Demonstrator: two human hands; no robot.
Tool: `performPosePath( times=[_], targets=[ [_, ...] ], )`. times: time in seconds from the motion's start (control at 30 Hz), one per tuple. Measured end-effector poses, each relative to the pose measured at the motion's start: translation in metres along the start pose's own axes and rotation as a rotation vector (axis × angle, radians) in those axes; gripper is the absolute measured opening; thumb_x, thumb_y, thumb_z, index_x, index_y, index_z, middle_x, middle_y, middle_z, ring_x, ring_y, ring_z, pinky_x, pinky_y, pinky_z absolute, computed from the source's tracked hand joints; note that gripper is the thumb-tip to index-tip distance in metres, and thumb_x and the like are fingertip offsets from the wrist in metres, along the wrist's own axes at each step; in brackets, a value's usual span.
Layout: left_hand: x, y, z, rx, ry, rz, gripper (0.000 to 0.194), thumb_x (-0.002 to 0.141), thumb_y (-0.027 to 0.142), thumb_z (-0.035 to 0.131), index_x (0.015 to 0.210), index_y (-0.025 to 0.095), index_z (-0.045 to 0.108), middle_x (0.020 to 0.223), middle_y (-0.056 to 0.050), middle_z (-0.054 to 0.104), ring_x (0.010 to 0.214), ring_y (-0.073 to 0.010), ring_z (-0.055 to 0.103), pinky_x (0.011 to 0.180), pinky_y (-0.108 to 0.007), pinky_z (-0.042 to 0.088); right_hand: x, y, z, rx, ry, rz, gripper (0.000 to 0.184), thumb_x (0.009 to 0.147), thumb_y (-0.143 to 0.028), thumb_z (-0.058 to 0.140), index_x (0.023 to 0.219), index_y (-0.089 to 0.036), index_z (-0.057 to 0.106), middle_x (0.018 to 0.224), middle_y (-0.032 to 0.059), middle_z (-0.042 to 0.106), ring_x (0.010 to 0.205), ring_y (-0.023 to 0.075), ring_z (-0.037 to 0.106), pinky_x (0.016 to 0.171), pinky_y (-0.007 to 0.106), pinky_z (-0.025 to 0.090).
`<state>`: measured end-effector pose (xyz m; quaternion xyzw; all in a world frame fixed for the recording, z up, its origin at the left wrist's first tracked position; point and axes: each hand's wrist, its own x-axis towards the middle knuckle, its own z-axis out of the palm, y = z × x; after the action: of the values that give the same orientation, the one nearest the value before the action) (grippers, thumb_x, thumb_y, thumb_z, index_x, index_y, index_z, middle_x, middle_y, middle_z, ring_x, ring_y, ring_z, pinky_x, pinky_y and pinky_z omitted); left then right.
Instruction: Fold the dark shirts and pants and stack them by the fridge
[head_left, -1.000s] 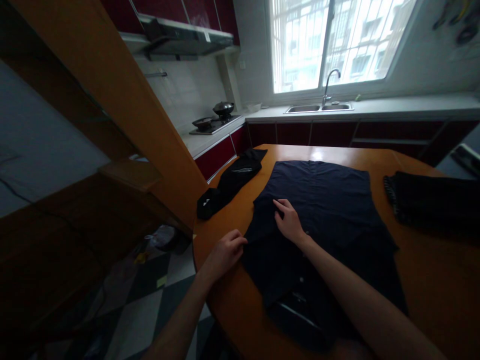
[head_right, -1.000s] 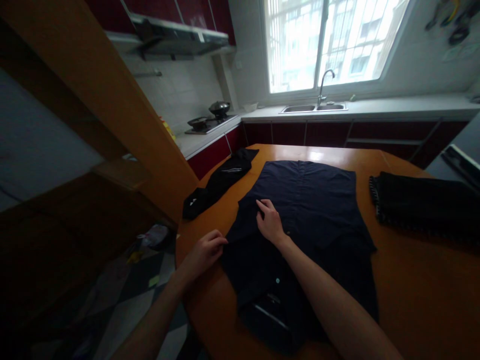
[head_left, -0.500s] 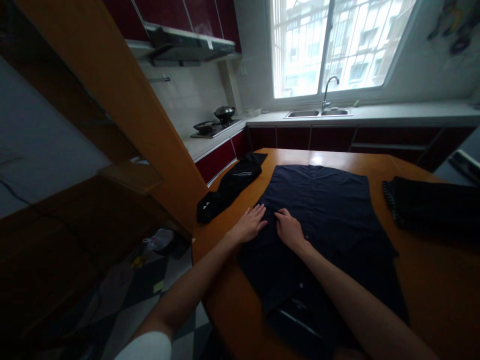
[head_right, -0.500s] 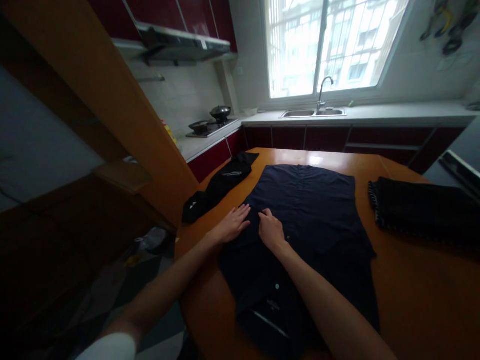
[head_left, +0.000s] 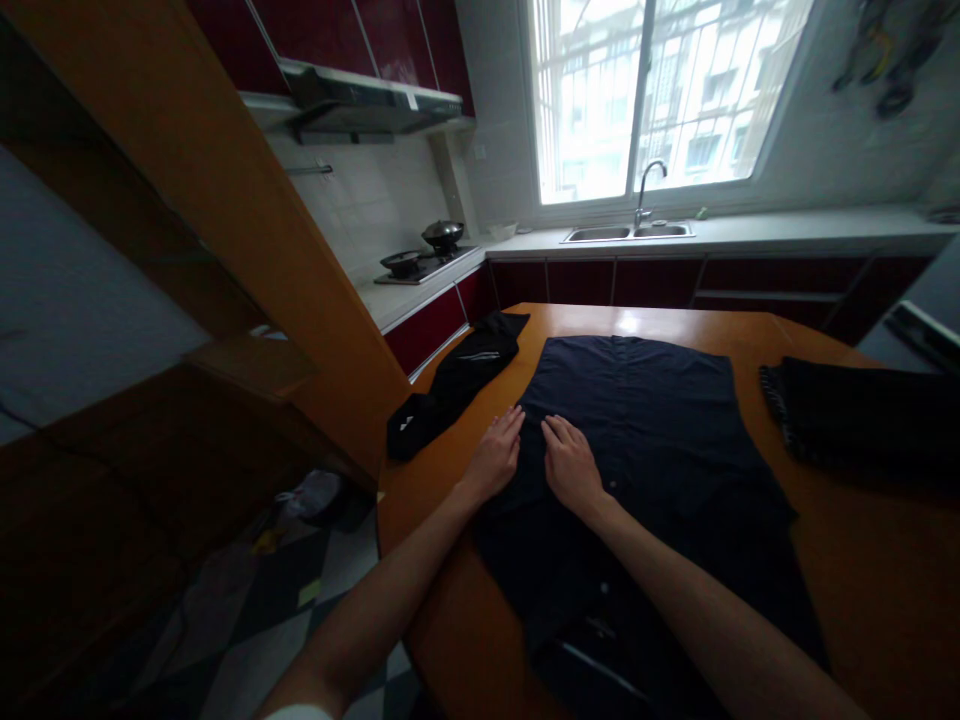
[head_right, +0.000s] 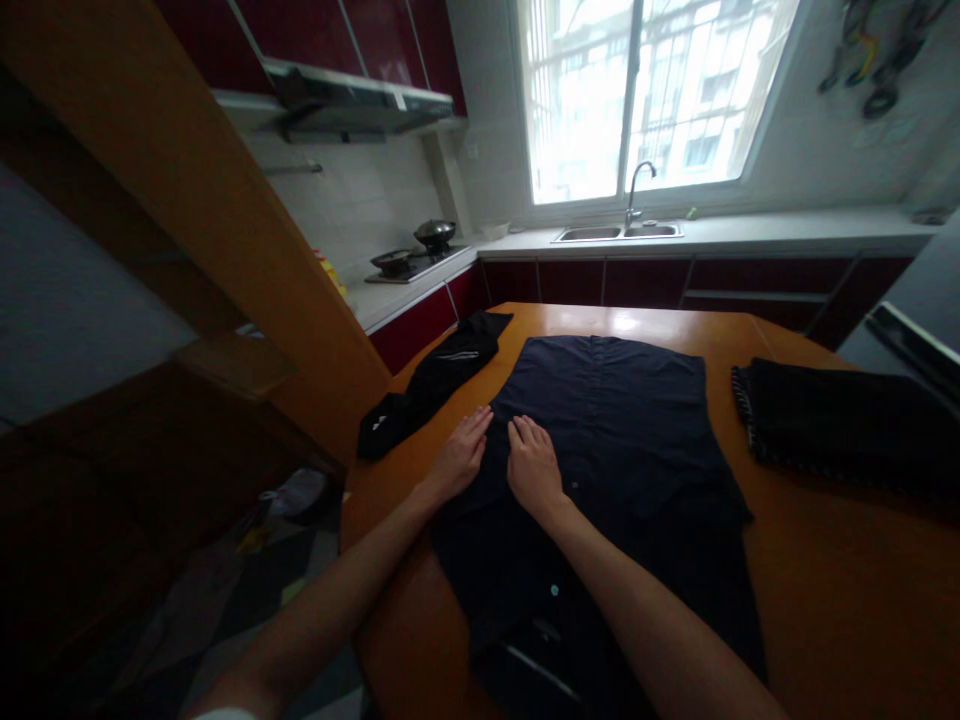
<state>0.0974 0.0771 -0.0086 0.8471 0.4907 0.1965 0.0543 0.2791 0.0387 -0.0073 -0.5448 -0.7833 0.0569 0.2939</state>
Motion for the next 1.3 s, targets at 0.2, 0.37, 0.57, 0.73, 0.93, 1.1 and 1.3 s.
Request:
performPosePath(
  times=[0.2,0.37,0.57,0.73,0.93,1.1,1.3],
  targets=[
    [-0.003,-0.001,0.012,0.105,-0.208,-0.022,0.056,0.104,0.038,0.034,0.155,0.016,0.033,0.164,-0.013,0.025,0.152,-0.0274,0.020,0.121,-0.055,0.017,-0.008,0.007,0.018,-0.027,-0.178,-0.015,0.059,0.100,-0.035,0.039,0.152,-0.007,0.039,0.159,0.0192,0.032,0.151,0.0298,0.023,0.121,0.054,0.014],
    [-0.001,-0.002,0.011,0.131,-0.222,-0.047,0.056,0.104,0.038,0.033,0.155,0.016,0.033,0.164,-0.013,0.023,0.152,-0.0275,0.020,0.121,-0.055,0.016,-0.005,0.004,0.017,0.018,-0.241,0.023,0.060,0.101,-0.040,0.040,0.152,-0.009,0.038,0.161,0.0190,0.026,0.152,0.0291,0.019,0.121,0.055,0.009],
    [0.001,-0.006,0.010,0.041,-0.112,-0.063,0.054,0.104,0.037,0.031,0.154,0.018,0.035,0.162,-0.011,0.031,0.151,-0.0264,0.025,0.121,-0.054,0.019,0.030,0.031,-0.049,0.355,-0.065,0.227,0.050,0.102,-0.030,0.034,0.147,-0.012,0.047,0.156,0.0159,0.040,0.148,0.0257,0.032,0.119,0.051,0.026],
    [-0.002,0.007,0.001,-0.024,-0.048,0.119,0.051,0.106,0.033,0.028,0.154,0.019,0.037,0.160,-0.007,0.035,0.151,-0.0207,0.024,0.123,-0.046,0.020,0.004,0.106,-0.121,0.315,0.272,0.279,0.046,0.095,-0.025,0.042,0.136,-0.012,0.060,0.144,0.0146,0.056,0.140,0.0255,0.045,0.118,0.046,0.031],
    [-0.011,0.018,0.001,0.077,-0.320,0.354,0.057,0.105,0.049,0.036,0.158,0.034,0.024,0.166,-0.002,0.018,0.153,-0.0287,0.014,0.121,-0.056,0.017,-0.104,0.163,-0.125,0.033,0.335,0.527,0.054,0.096,-0.032,0.040,0.147,-0.015,0.047,0.155,0.0146,0.044,0.146,0.0295,0.035,0.119,0.057,0.026],
    [-0.013,0.016,-0.003,0.135,-0.364,0.447,0.056,0.105,0.050,0.036,0.158,0.041,0.020,0.167,0.001,0.011,0.153,-0.0322,0.010,0.120,-0.060,0.015,-0.137,0.158,-0.120,-0.076,0.194,0.572,0.055,0.100,-0.039,0.034,0.150,-0.019,0.042,0.160,0.0121,0.036,0.150,0.0295,0.024,0.118,0.064,0.019],
    [-0.016,0.020,-0.011,0.122,-0.418,0.564,0.056,0.106,0.048,0.035,0.158,0.041,0.016,0.165,0.002,0.020,0.153,-0.0295,0.013,0.121,-0.058,0.011,-0.127,0.142,-0.110,-0.273,0.001,0.515,0.062,0.100,-0.048,0.036,0.154,-0.018,0.037,0.163,0.0128,0.027,0.152,0.0282,0.017,0.120,0.060,0.013]
  ],
)
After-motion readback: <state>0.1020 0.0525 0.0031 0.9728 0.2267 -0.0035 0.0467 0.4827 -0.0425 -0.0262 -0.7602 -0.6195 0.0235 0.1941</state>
